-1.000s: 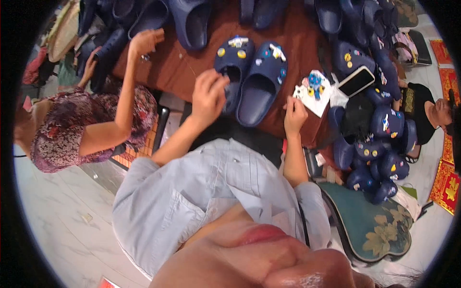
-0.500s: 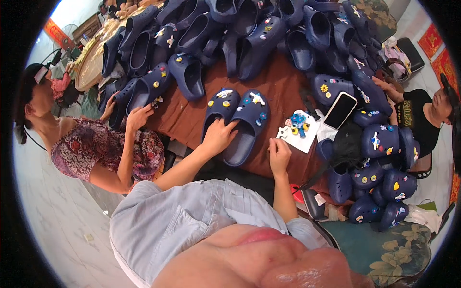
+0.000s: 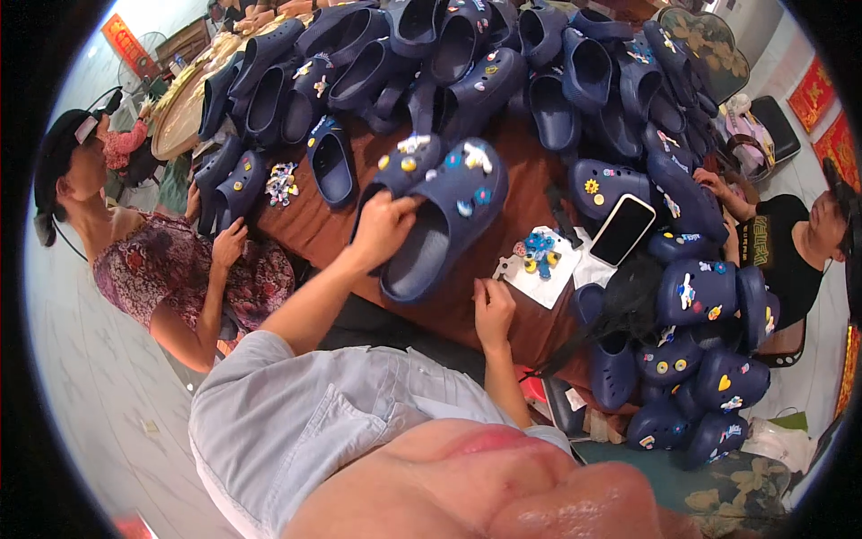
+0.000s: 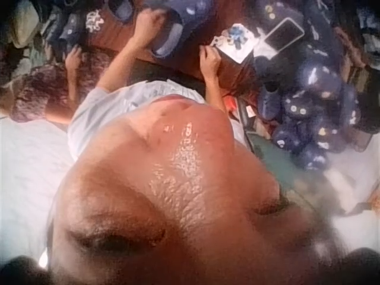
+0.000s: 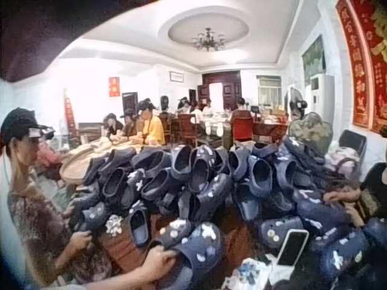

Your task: Decorate blue clog-style footwear with various colorful pins and charms.

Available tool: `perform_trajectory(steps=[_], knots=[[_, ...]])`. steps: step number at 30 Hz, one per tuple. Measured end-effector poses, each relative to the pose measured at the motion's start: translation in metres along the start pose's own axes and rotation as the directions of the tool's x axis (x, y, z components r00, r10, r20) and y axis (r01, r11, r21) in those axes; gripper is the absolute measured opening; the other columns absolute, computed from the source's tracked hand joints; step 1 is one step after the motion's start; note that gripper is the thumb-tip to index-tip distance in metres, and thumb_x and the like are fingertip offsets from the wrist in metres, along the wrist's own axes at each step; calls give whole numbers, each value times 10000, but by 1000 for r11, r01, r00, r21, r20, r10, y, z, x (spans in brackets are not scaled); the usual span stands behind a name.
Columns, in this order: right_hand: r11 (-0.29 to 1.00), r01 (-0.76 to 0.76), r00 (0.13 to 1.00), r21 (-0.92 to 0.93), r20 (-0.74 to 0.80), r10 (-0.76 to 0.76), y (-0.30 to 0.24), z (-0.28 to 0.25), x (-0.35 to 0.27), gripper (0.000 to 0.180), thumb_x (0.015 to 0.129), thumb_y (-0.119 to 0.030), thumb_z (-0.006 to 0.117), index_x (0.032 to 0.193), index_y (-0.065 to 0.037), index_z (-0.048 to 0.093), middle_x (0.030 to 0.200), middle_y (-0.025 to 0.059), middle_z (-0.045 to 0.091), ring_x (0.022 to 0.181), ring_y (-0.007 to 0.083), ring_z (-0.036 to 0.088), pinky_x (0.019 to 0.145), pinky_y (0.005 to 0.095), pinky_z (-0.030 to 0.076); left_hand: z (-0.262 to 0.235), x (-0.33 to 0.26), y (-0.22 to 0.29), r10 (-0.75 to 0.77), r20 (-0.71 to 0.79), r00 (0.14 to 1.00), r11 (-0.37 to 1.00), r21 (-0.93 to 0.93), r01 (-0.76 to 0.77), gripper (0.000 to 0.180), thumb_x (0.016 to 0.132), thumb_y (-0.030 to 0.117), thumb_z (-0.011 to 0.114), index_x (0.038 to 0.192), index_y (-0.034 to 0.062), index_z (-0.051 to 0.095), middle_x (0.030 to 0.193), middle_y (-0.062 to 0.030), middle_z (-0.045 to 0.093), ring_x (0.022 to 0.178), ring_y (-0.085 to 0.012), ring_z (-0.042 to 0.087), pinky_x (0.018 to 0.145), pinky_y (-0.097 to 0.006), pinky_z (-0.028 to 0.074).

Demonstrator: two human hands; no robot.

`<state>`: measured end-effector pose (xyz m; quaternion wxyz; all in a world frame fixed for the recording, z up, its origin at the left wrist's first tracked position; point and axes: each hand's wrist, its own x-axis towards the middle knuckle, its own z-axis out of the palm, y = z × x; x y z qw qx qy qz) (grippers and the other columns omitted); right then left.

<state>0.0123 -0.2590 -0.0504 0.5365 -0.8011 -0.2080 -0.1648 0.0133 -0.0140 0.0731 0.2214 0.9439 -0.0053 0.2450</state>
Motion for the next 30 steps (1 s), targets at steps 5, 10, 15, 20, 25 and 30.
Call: perform_trajectory(steps=[5, 10, 15, 20, 25, 30], knots=[[998, -9, 998, 59, 58, 5, -8, -1, 0, 124, 909, -96, 681, 839, -1, 642, 758, 166, 625, 722, 364, 615, 634, 455, 480, -38, 117, 11, 233, -169, 958, 972, 71, -224, 303, 821, 67, 628, 1098, 99, 745, 833, -212, 653, 792, -381, 619, 727, -456, 493], [997, -35, 996, 66, 80, 30, -10, -5, 0, 140, 925, -101, 660, 825, -5, 637, 753, 153, 624, 706, 352, 601, 625, 442, 474, -37, 281, 29, 347, -186, 919, 931, 185, -314, 302, 856, 123, 617, 1133, 116, 736, 974, -198, 701, 946, -381, 679, 851, -462, 524], [997, -52, 998, 56, 48, 49, -11, -6, 0, 136, 921, -89, 660, 814, -10, 633, 763, 150, 631, 709, 348, 599, 631, 443, 481, 19, 440, 31, 358, -248, 900, 934, 110, -341, 277, 870, 163, 656, 1113, 68, 751, 1010, -202, 732, 931, -327, 715, 864, -389, 545], [986, -144, 988, 81, 69, 139, -15, -7, 1, 114, 910, -84, 668, 846, 6, 643, 762, 160, 638, 700, 349, 600, 626, 432, 487, 84, 522, 47, 148, -323, 935, 987, -7, -159, 266, 852, 156, 606, 1051, 131, 780, 1000, -204, 721, 950, -367, 701, 867, -425, 557], [985, -155, 986, 81, 80, 149, -16, -7, 4, 121, 908, -74, 668, 823, 9, 641, 759, 166, 633, 683, 352, 593, 613, 431, 480, 151, 549, 8, -113, -107, 988, 981, 148, 128, 275, 866, 163, 577, 1065, 139, 765, 1042, -208, 719, 1004, -367, 694, 887, -443, 554], [988, -131, 988, 86, 98, 122, -14, -4, 3, 110, 899, -59, 675, 821, 12, 642, 757, 173, 632, 670, 358, 589, 601, 437, 477, 136, 535, -5, 102, -33, 994, 989, 110, -98, 308, 850, 171, 593, 1110, 162, 758, 1041, -199, 720, 987, -353, 700, 902, -428, 545]])
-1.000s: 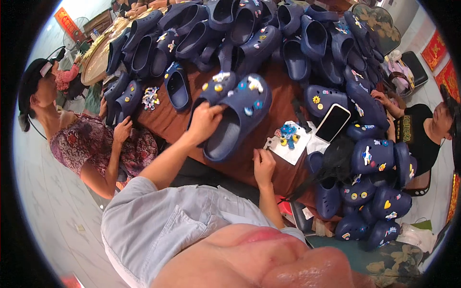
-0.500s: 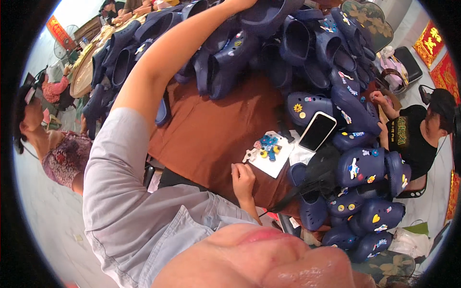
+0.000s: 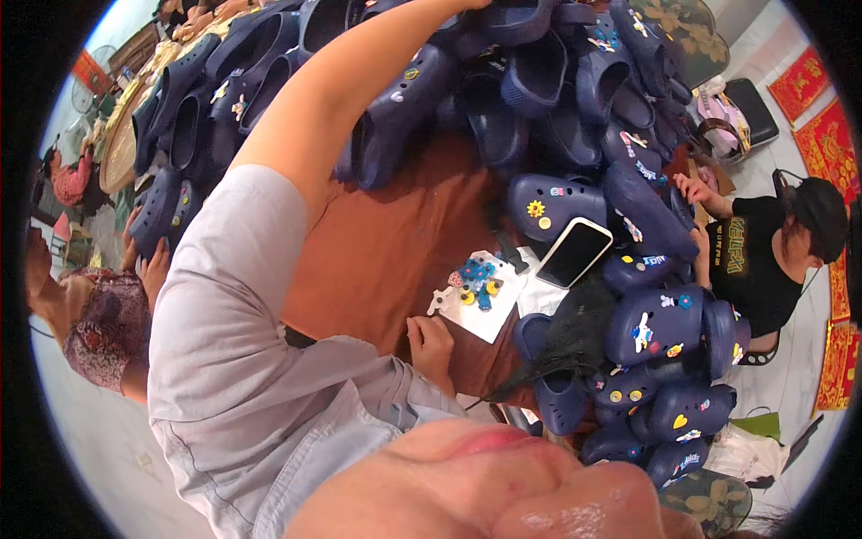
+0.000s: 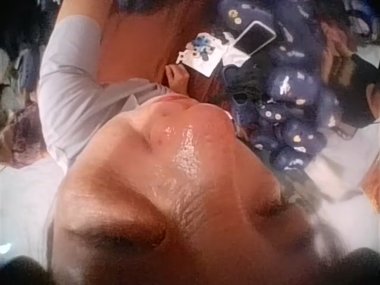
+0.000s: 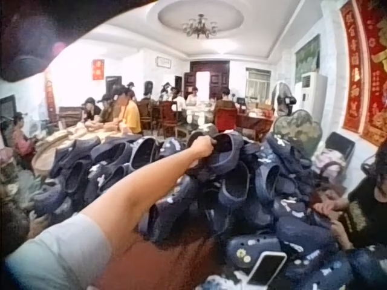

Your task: Decorate blue clog-style footwear with various colorful pins and charms.

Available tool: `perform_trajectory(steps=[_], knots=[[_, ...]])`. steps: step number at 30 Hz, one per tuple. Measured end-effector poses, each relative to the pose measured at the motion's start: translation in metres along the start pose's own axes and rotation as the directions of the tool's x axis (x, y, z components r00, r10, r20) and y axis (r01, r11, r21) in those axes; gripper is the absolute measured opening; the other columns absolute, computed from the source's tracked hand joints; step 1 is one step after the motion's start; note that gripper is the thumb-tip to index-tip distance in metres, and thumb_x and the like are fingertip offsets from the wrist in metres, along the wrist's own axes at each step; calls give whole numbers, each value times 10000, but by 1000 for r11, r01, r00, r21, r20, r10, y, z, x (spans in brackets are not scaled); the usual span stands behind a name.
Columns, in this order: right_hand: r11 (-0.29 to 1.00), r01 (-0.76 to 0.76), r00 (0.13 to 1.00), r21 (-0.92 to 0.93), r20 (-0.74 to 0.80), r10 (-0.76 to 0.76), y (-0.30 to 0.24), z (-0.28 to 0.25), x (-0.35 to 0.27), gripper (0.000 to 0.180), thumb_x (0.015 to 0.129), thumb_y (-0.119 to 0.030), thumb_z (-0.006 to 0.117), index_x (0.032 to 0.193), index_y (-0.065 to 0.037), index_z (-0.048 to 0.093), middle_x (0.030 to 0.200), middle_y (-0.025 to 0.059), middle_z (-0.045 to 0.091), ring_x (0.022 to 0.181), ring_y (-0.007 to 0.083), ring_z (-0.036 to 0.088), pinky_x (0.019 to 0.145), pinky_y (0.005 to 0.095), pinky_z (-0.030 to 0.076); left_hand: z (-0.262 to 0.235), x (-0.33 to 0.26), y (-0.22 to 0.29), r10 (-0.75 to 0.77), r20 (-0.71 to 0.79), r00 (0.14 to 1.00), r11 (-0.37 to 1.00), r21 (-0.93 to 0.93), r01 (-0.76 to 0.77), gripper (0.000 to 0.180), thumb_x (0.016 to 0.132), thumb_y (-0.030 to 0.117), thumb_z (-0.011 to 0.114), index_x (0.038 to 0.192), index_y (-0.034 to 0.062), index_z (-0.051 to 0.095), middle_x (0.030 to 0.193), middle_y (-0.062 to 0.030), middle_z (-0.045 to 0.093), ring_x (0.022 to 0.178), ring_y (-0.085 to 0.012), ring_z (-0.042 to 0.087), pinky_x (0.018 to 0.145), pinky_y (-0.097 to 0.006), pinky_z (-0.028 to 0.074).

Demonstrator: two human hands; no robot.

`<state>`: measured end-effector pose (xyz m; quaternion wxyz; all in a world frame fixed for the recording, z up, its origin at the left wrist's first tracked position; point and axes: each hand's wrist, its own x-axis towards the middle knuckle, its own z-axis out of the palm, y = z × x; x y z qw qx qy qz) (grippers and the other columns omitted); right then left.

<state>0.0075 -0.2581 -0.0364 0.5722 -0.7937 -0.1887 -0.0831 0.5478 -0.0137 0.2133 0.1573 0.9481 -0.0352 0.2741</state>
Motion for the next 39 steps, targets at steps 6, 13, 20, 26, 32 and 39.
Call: perform_trajectory(steps=[6, 13, 20, 26, 32, 39], knots=[[999, 12, 1000, -40, 19, -12, 5, -3, -1, 70, 894, -39, 685, 853, 9, 655, 753, 165, 632, 669, 346, 586, 597, 430, 471, -64, -19, -36, 196, 174, 965, 977, 49, -207, 381, 832, 226, 641, 1204, 203, 723, 1007, -211, 718, 902, -348, 710, 839, -421, 553], [999, 20, 1000, -44, 5, -19, 10, 0, -1, 97, 913, -72, 673, 850, 1, 660, 744, 130, 640, 681, 303, 605, 605, 400, 475, -153, -102, -78, 46, 151, 987, 983, 169, -72, 324, 856, 269, 627, 1140, 173, 750, 933, -218, 719, 843, -352, 710, 769, -454, 554], [994, 36, 999, -103, -10, -37, 12, 3, 2, 108, 920, -82, 663, 844, -5, 655, 701, 111, 625, 654, 273, 605, 603, 385, 468, -111, -118, -116, -127, 351, 928, 964, 262, 33, 1030, 781, 440, 775, 1590, 197, 186, 1143, -264, 675, 1017, -441, 661, 901, -509, 504], [989, 72, 997, -127, -4, -73, 12, 4, 3, 119, 926, -86, 654, 837, -6, 659, 708, 115, 623, 658, 288, 605, 608, 393, 467, -79, -112, -129, -231, -125, 965, 896, 358, 261, 230, 922, 197, 585, 1018, 71, 751, 995, -241, 715, 968, -408, 697, 877, -490, 552], [980, 39, 998, -195, -42, -48, 15, 5, -10, 129, 918, -96, 662, 827, -4, 666, 703, 119, 619, 656, 288, 603, 607, 396, 469, -97, -120, -122, -274, -235, 933, 923, 210, 324, 220, 877, 178, 639, 1020, 46, 741, 1012, -267, 700, 953, -435, 693, 841, -512, 563], [973, 59, 998, -223, 17, -56, 16, -2, -6, 187, 947, -148, 636, 833, -5, 673, 708, 127, 625, 674, 302, 598, 633, 422, 461, -189, -124, -126, -61, -508, 859, 974, 158, 163, 459, 791, 142, 712, 1247, 133, 664, 1087, -221, 687, 1031, -407, 644, 888, -492, 511]])
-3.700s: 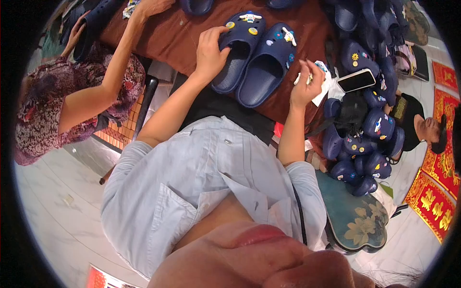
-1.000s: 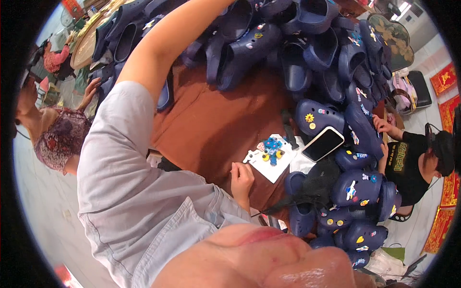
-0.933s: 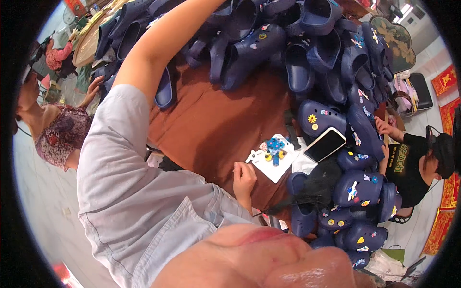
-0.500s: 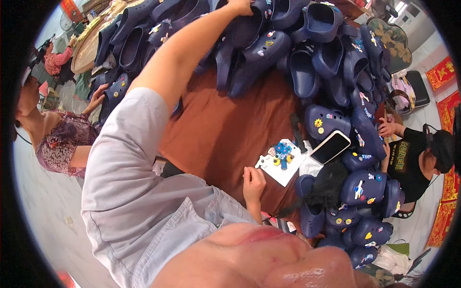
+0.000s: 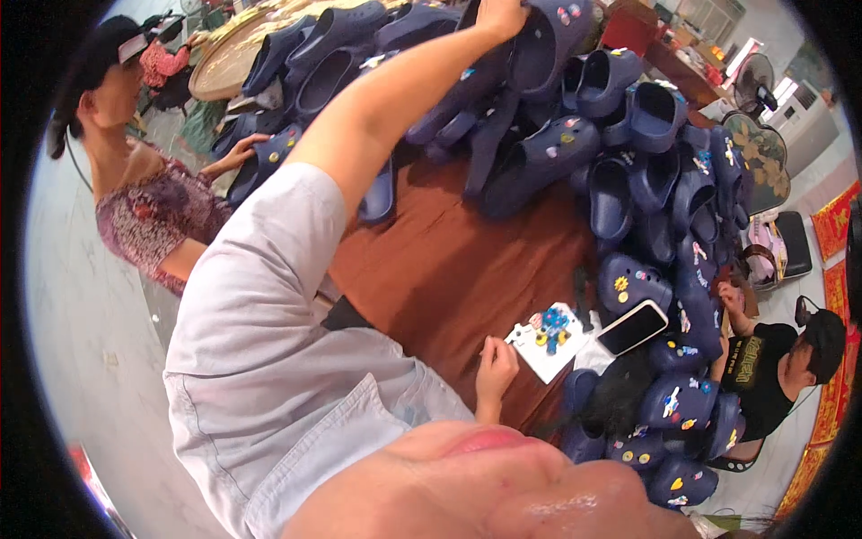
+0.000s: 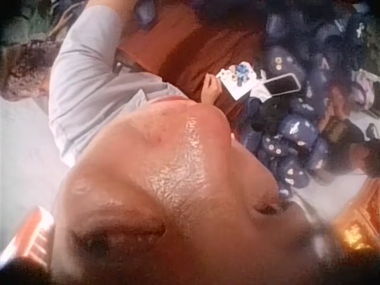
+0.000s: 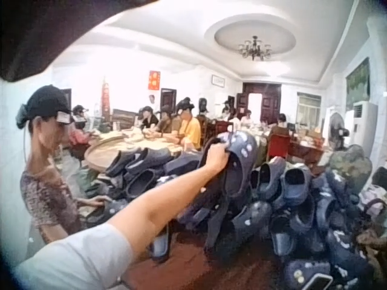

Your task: Decorate blue clog-style footwear with various colorful pins and charms.

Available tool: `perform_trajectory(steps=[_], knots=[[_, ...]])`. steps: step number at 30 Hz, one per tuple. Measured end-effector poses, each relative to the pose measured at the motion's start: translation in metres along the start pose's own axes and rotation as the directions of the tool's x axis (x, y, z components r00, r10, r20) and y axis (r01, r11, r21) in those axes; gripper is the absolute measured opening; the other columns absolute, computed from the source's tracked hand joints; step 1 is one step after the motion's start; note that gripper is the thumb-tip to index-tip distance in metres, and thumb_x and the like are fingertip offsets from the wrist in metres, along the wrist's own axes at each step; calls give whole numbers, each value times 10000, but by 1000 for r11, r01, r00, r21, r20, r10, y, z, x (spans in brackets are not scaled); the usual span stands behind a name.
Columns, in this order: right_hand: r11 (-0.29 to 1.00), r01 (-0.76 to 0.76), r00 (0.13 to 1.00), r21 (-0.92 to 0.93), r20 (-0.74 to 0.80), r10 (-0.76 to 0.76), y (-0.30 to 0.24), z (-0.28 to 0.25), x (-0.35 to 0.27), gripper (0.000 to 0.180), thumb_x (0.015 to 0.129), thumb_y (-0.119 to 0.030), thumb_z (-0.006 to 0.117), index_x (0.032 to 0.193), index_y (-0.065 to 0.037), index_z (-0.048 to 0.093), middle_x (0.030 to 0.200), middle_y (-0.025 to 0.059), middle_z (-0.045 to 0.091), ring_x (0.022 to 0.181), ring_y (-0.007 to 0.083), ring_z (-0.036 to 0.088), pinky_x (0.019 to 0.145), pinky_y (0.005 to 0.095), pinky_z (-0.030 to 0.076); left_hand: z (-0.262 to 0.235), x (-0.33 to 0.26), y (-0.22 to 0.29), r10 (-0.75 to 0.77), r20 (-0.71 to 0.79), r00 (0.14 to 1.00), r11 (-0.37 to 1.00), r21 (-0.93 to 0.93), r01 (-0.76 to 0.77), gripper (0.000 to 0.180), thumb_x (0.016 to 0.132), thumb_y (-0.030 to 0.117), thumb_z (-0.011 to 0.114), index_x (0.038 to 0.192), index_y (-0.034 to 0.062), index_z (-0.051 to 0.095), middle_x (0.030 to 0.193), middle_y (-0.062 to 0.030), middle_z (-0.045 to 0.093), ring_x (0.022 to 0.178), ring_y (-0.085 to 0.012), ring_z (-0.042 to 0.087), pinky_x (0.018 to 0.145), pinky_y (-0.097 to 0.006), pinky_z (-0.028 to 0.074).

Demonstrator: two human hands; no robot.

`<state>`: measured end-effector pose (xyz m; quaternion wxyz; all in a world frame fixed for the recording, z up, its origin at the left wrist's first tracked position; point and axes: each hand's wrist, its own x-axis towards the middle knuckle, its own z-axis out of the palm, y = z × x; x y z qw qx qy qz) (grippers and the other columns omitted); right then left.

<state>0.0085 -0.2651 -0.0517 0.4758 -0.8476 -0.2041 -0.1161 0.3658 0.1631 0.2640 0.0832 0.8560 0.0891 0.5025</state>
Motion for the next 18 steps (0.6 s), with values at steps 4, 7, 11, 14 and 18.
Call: perform_trajectory(steps=[4, 7, 11, 14, 18], knots=[[1000, -5, 999, -24, 46, 6, 1, -1, 4, 194, 959, -167, 626, 857, -11, 677, 775, 151, 649, 745, 341, 611, 684, 443, 472, -90, -28, 31, 152, -91, 984, 956, -241, -170, 349, 778, 41, 686, 1126, 38, 721, 975, -253, 692, 937, -398, 672, 854, -447, 523], [1000, -5, 996, -4, 86, 5, 3, -1, 13, 168, 951, -157, 641, 880, -10, 678, 845, 170, 670, 785, 359, 628, 703, 443, 488, -145, -84, 44, 232, -70, 970, 928, -284, -242, 427, 740, -28, 634, 1156, 27, 713, 1019, -264, 684, 965, -391, 676, 862, -423, 520], [998, -55, 996, 35, 78, 52, -2, -1, 15, 155, 943, -157, 651, 877, -18, 671, 818, 165, 656, 764, 349, 628, 690, 438, 482, -205, -204, 65, 286, 111, 952, 915, -325, -237, 326, 779, -24, 647, 1090, 28, 728, 864, -229, 680, 802, -386, 666, 717, -425, 508], [1000, -15, 999, 21, 45, 14, 4, 5, 13, 159, 936, -158, 657, 860, -18, 658, 783, 164, 627, 736, 351, 609, 675, 432, 470, -225, -306, 64, 257, 284, 924, 895, -431, -116, 587, 707, -101, 625, 1241, 135, 688, 944, -201, 663, 866, -379, 668, 766, -433, 526], [1000, -26, 997, 0, 75, 26, 5, 2, 11, 183, 937, -171, 658, 833, -20, 654, 746, 156, 608, 720, 347, 603, 658, 426, 459, -225, -399, 76, 134, 446, 885, 929, -367, 44, 607, 710, -88, 639, 1268, 147, 668, 826, -167, 583, 780, -367, 621, 724, -452, 500]])
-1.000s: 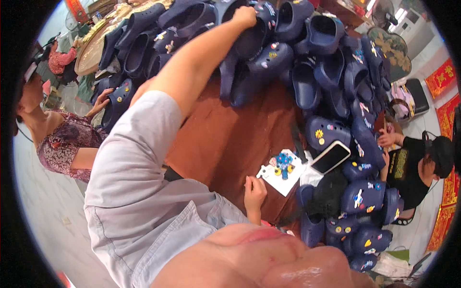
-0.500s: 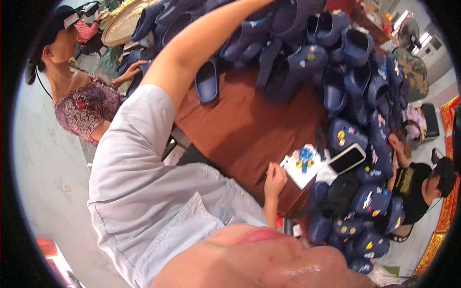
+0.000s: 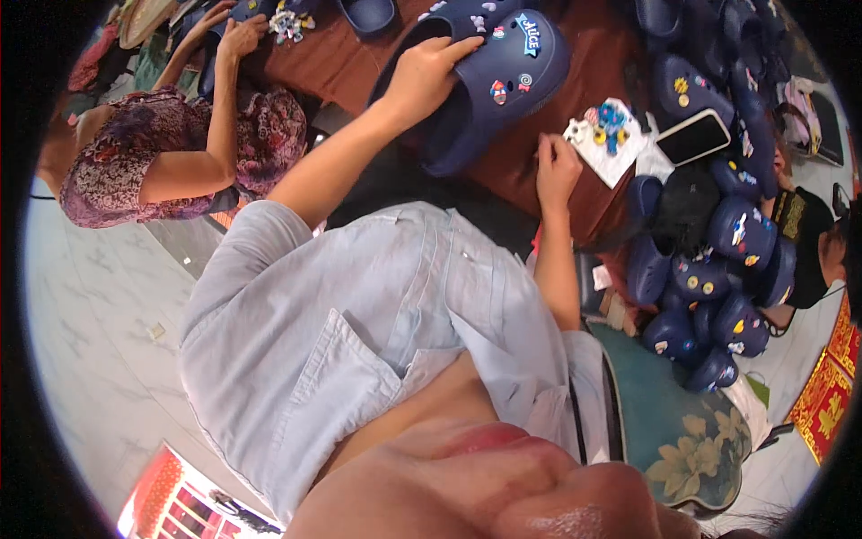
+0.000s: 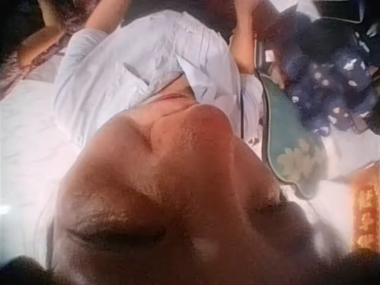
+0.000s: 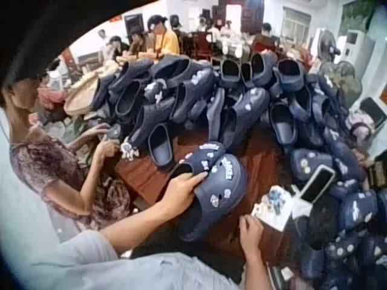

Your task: Decorate blue clog-style footwear with various colorful pins and charms.

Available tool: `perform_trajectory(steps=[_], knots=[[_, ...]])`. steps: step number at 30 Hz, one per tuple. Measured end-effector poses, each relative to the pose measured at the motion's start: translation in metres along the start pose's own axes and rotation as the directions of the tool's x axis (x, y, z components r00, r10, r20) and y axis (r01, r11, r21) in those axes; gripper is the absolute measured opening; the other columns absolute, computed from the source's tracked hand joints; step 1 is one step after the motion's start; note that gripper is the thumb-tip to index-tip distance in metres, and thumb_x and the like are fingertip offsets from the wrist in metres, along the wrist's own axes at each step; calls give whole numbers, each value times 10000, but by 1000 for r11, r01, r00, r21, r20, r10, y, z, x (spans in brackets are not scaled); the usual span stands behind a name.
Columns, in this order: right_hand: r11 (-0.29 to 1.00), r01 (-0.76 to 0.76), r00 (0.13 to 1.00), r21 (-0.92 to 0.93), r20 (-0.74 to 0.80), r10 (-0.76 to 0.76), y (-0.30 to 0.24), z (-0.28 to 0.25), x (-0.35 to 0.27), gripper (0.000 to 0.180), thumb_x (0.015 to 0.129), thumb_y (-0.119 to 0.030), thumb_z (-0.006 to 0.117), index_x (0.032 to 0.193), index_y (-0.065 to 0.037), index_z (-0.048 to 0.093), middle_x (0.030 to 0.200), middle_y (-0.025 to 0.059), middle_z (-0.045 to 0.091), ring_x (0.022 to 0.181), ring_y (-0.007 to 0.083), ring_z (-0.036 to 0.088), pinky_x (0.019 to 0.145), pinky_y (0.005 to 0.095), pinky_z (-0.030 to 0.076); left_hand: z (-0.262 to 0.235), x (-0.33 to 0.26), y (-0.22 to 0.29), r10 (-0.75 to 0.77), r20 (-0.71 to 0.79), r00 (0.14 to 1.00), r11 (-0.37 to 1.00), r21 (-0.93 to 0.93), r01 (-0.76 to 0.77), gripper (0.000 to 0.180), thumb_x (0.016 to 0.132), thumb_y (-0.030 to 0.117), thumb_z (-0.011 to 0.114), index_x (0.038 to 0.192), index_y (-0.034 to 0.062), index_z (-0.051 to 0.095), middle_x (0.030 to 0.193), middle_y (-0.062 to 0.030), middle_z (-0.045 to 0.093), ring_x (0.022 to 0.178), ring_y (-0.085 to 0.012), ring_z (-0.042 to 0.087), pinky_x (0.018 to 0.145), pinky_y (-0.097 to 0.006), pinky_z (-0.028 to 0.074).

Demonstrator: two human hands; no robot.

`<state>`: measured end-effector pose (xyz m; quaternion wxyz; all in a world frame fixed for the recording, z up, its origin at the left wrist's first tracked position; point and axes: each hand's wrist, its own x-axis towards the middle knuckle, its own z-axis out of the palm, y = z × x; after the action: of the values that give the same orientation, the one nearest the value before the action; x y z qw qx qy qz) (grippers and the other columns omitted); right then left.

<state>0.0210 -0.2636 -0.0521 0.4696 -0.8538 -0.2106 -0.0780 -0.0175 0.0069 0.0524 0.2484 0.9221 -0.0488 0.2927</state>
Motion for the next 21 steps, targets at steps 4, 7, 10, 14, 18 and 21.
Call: perform_trajectory(steps=[4, 7, 10, 14, 18, 21], knots=[[996, -92, 995, 11, 41, 91, -11, -4, 2, 201, 946, -192, 663, 846, -18, 675, 743, 124, 648, 667, 260, 633, 639, 373, 477, 31, -20, 3, -48, 33, 998, 998, 43, 46, 637, 744, 14, 704, 1349, 181, 600, 853, -140, 580, 794, -348, 617, 721, -450, 507], [974, -191, 981, 121, 63, 185, -17, -5, 6, 190, 963, -195, 653, 923, -12, 682, 748, 101, 671, 661, 174, 651, 632, 316, 485, 35, -27, 10, -78, 134, 988, 996, 49, 72, 665, 798, 153, 756, 1421, 226, 535, 896, -142, 588, 817, -342, 622, 742, -439, 524], [935, -224, 972, 276, -4, 234, -22, -8, 15, 214, 971, -198, 655, 1060, -4, 647, 731, 64, 669, 673, 111, 636, 628, 288, 484, 31, -32, 13, -97, 273, 957, 992, 103, 72, 692, 836, 304, 766, 1465, 230, 488, 902, -155, 588, 870, -341, 629, 763, -441, 533], [984, -153, 987, 91, -45, 157, -38, -8, 56, 392, 930, -339, 703, 1146, -30, 594, 762, 92, 680, 684, 189, 665, 647, 330, 501, 24, -54, -3, -4, 163, 987, 997, 78, -9, 712, 823, 357, 772, 1455, 175, 500, 969, -151, 619, 901, -342, 649, 782, -433, 544], [912, -194, 962, -362, 111, 248, -51, 4, 96, 771, 862, -679, 606, 1298, -64, 446, 898, 237, 715, 900, 448, 689, 773, 527, 515, 11, -67, -3, 11, 167, 986, 1000, 12, -13, 683, 814, 389, 767, 1407, 127, 552, 1116, -150, 663, 980, -319, 667, 827, -399, 554], [845, -133, 970, -519, 105, 217, -55, 23, 107, 747, 872, -686, 579, 1268, -66, 451, 945, 284, 705, 960, 476, 675, 807, 541, 519, 4, -68, -3, -27, 188, 982, 999, -21, 31, 597, 814, 377, 765, 1331, 114, 623, 1100, -136, 695, 969, -300, 682, 826, -389, 562]])
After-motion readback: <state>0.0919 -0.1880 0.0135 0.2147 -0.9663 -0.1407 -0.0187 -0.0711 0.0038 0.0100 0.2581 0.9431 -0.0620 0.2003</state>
